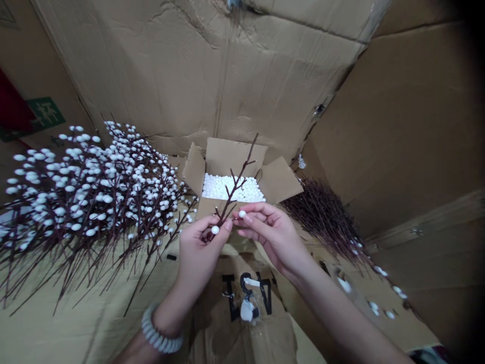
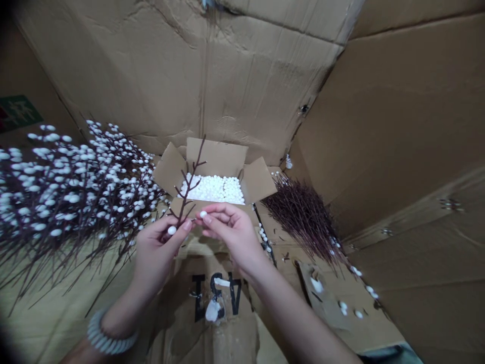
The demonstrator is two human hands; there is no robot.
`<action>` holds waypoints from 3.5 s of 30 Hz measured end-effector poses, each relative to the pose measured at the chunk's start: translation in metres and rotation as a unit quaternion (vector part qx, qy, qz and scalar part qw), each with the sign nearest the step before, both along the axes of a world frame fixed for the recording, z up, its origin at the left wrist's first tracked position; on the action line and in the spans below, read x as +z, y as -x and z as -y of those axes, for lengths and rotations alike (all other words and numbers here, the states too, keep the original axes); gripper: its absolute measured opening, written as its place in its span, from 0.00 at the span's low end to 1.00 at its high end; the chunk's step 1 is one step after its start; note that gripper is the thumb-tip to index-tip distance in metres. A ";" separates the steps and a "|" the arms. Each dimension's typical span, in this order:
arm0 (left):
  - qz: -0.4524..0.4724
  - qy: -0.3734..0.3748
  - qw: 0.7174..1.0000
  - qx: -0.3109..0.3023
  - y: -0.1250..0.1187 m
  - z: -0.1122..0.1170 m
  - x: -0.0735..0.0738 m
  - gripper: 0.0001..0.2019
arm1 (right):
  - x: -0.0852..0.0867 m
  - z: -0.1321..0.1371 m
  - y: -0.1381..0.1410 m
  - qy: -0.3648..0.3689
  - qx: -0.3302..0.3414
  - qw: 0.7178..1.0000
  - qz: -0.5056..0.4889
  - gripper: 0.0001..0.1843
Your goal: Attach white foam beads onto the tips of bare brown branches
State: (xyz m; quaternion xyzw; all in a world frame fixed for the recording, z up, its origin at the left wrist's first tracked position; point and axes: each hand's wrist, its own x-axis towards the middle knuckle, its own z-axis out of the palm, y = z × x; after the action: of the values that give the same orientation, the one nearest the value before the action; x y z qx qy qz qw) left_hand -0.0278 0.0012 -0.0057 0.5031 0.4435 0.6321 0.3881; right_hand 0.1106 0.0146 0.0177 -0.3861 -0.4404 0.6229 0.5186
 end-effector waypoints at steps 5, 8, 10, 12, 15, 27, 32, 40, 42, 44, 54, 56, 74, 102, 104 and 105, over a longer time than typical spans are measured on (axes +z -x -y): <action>-0.068 -0.031 0.997 0.030 0.003 0.000 -0.005 0.05 | -0.007 0.005 0.007 0.009 -0.029 0.999 -0.032 0.09; -0.116 -0.056 0.991 0.048 0.004 0.001 -0.008 0.05 | -0.008 0.006 0.009 0.014 -0.043 0.998 -0.036 0.09; -0.141 -0.071 0.986 0.056 0.005 0.001 -0.009 0.05 | -0.009 0.007 0.009 0.012 -0.049 0.998 -0.033 0.09; -0.163 -0.084 0.981 0.056 0.005 0.002 -0.010 0.05 | -0.010 0.008 0.009 0.003 -0.054 0.998 -0.024 0.08; -0.189 -0.092 0.976 0.049 0.006 0.004 -0.009 0.05 | -0.013 0.009 0.009 -0.024 -0.064 0.998 -0.004 0.07; -0.192 -0.104 0.975 0.046 0.008 0.004 -0.008 0.05 | -0.013 0.010 0.011 -0.096 -0.110 0.988 0.040 0.05; -0.187 -0.108 0.976 0.032 0.007 0.005 -0.007 0.05 | -0.015 0.010 0.010 -0.106 -0.102 0.989 0.034 0.05; -0.182 -0.104 0.977 0.038 0.008 0.002 -0.011 0.06 | -0.018 0.010 0.011 -0.100 -0.103 0.989 0.045 0.04; -0.182 -0.099 0.978 0.032 0.007 0.002 -0.009 0.06 | -0.017 0.010 0.011 -0.098 -0.103 0.989 0.046 0.05; -0.180 -0.092 0.979 0.024 0.007 0.003 -0.008 0.06 | -0.018 0.009 0.010 -0.096 -0.104 0.989 0.051 0.05; -0.126 -0.070 0.989 0.025 0.003 0.002 -0.009 0.04 | -0.019 0.011 0.010 -0.070 -0.102 0.992 0.009 0.05; -0.116 -0.069 0.990 0.044 0.003 0.002 -0.010 0.03 | -0.019 0.011 0.011 -0.062 -0.103 0.993 0.006 0.05; -0.121 -0.081 0.988 0.060 0.003 0.003 -0.010 0.03 | -0.018 0.011 0.011 -0.099 -0.127 0.985 0.059 0.05; -0.046 -0.061 0.997 -0.011 -0.002 0.005 -0.008 0.05 | -0.016 0.011 0.012 -0.125 -0.130 0.982 0.056 0.04; -0.049 -0.048 0.997 -0.029 -0.003 0.005 -0.008 0.04 | -0.013 0.012 0.012 -0.127 -0.146 0.979 0.063 0.04; -0.050 -0.042 0.997 -0.034 -0.002 0.005 -0.009 0.05 | -0.011 0.012 0.012 -0.129 -0.154 0.977 0.072 0.04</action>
State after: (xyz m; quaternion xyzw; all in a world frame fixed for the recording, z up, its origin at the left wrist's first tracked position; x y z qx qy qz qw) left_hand -0.0255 -0.0043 -0.0144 0.5649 0.4180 0.6104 0.3654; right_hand 0.0983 0.0024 0.0072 -0.4229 -0.4882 0.4439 0.6211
